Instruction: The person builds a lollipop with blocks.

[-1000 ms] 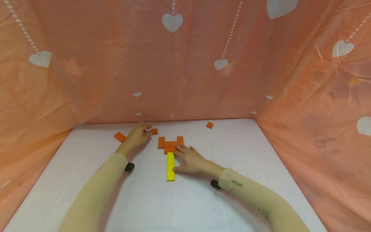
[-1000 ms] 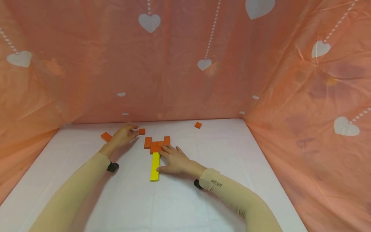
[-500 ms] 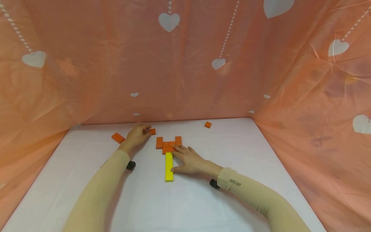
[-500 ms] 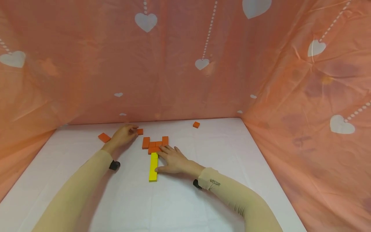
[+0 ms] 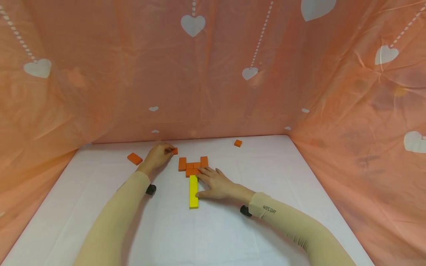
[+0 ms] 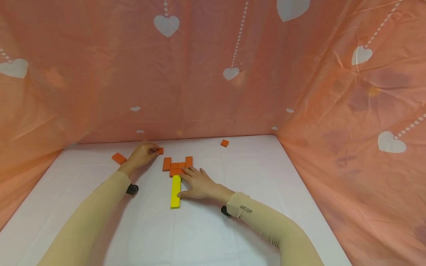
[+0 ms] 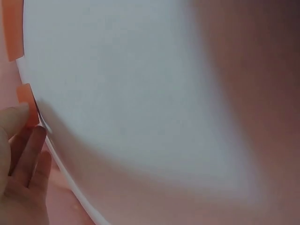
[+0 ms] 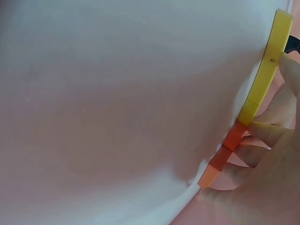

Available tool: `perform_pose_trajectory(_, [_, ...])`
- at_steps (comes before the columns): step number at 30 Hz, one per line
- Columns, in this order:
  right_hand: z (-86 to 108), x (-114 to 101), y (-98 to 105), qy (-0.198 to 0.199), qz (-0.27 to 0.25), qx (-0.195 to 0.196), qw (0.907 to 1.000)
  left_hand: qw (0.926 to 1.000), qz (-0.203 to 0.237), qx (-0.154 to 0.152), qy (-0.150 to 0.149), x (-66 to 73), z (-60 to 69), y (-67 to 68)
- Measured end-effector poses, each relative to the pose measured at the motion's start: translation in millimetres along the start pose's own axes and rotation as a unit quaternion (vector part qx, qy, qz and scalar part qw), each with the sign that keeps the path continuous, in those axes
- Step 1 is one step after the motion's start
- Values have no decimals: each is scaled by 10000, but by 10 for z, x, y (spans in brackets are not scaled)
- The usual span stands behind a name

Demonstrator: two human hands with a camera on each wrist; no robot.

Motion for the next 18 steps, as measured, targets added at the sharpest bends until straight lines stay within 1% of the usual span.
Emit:
perform_pose_trajectory(2, [2,0,3,-1,-37,5,10000,9999,71,69,-60,3,-1,2])
perform_pose_trajectory(6, [5,-2,3,-15,-102,-1,9999,9997,141,200,-68,13,17,-2])
perform_pose_trajectory(9, [10,-7,8,-18,-91,8,10000,9994,141,265,-161,58,40,-8])
perform_pose_trajectory(14, [11,-11,18,-6,-60,32,10000,9991,230,198,-284,178,67,-28])
perform_pose_trajectory(18, [7,-10,17,-8,-53,35,10000,9993,260,52,-277,263,68,-58])
Point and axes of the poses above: each hand's wrist, its own z-axis away from the middle knuckle, its own y-axis out of the back of the hand, x = y × z, the point moved 3 cm from there along -z, towards the middle knuckle, and after that the axes turned 12 degrees about y, right-handed, at the moved point
